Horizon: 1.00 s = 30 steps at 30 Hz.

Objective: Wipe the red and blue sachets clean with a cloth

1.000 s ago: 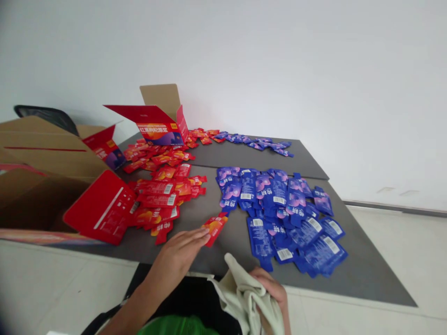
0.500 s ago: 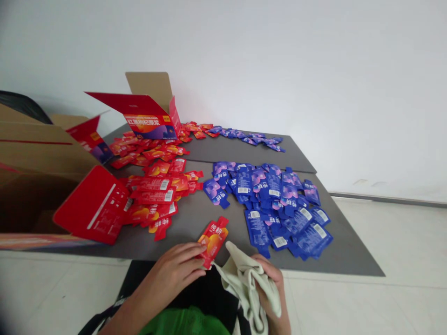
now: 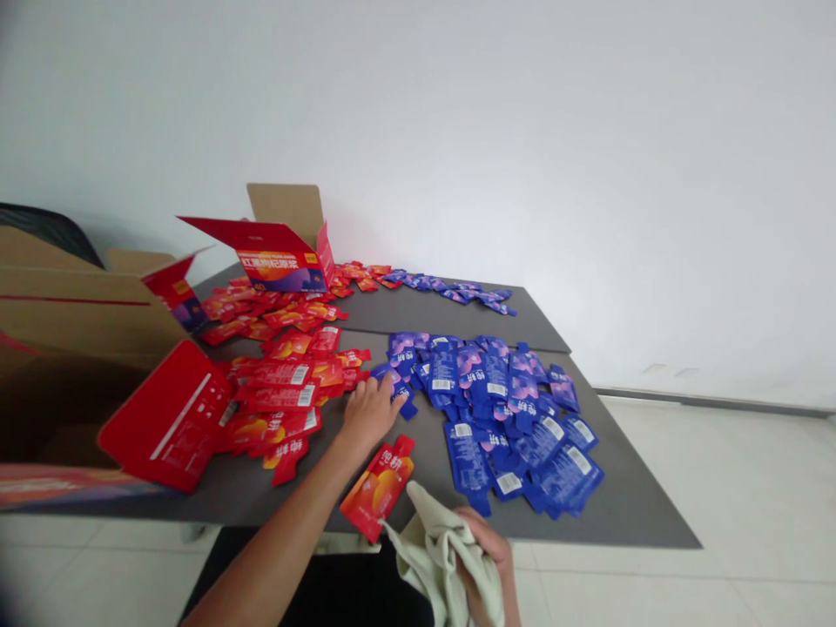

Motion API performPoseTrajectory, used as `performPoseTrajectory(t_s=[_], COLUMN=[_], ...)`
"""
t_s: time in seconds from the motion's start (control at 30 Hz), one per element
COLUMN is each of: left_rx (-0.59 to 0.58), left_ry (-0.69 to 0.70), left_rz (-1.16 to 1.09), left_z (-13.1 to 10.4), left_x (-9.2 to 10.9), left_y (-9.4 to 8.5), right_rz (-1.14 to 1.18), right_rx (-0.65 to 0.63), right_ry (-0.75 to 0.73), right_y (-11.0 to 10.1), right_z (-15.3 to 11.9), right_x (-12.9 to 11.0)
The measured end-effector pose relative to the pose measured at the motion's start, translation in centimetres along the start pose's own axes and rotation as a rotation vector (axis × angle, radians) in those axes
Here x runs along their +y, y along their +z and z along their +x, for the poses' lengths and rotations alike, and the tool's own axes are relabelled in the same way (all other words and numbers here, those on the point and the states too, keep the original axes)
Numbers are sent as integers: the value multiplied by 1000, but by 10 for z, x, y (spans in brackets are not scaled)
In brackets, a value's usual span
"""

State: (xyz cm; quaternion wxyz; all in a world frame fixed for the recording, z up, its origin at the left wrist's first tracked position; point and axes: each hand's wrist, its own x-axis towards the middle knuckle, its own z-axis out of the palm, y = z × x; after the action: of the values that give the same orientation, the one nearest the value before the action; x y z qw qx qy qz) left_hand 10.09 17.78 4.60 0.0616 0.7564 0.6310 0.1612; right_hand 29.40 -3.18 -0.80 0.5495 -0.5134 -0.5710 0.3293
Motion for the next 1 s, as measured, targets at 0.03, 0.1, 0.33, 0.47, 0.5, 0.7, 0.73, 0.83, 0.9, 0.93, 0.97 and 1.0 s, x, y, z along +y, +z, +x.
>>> performPoseTrajectory(t_s=[0.03, 0.1, 0.33, 0.47, 0.5, 0.7, 0.73, 0.83, 0.9, 0.93, 0.97, 1.0], left_rx=[-4, -5, 20, 30, 31, 23, 22, 25, 33, 38, 43, 49], left_ry=[-13, -31, -24, 14, 24, 94, 100, 107, 107, 108, 109, 110], left_rz=[18, 51, 101, 84, 78, 36, 31, 24, 21, 19, 16, 14], left_z=[1, 0, -17, -19, -18, -7, -5, 2, 5, 7, 8, 9], left_x=[-1, -4, 2, 4, 4, 9, 11, 19, 23, 25, 27, 28], left_y=[2, 4, 7, 12, 13, 21, 22, 26, 28, 29, 31, 32], right_rz=[3, 8, 57, 95, 105, 140, 137, 139, 139, 136, 134, 132], right_rx=[-2, -5, -17, -31, -39, -47, -50, -51, -54, -59, -67, -77], right_ry=[-15, -26, -89, -99, -98, -144, -137, -133, -134, -131, -128, -123], right_y=[0, 0, 1, -1, -2, -5, -5, -6, -6, -6, -6, -6], right_z=[1, 2, 7, 7, 7, 8, 8, 7, 6, 6, 6, 6], right_x=[0, -3, -9, -6, -5, 3, 4, 7, 8, 8, 8, 9])
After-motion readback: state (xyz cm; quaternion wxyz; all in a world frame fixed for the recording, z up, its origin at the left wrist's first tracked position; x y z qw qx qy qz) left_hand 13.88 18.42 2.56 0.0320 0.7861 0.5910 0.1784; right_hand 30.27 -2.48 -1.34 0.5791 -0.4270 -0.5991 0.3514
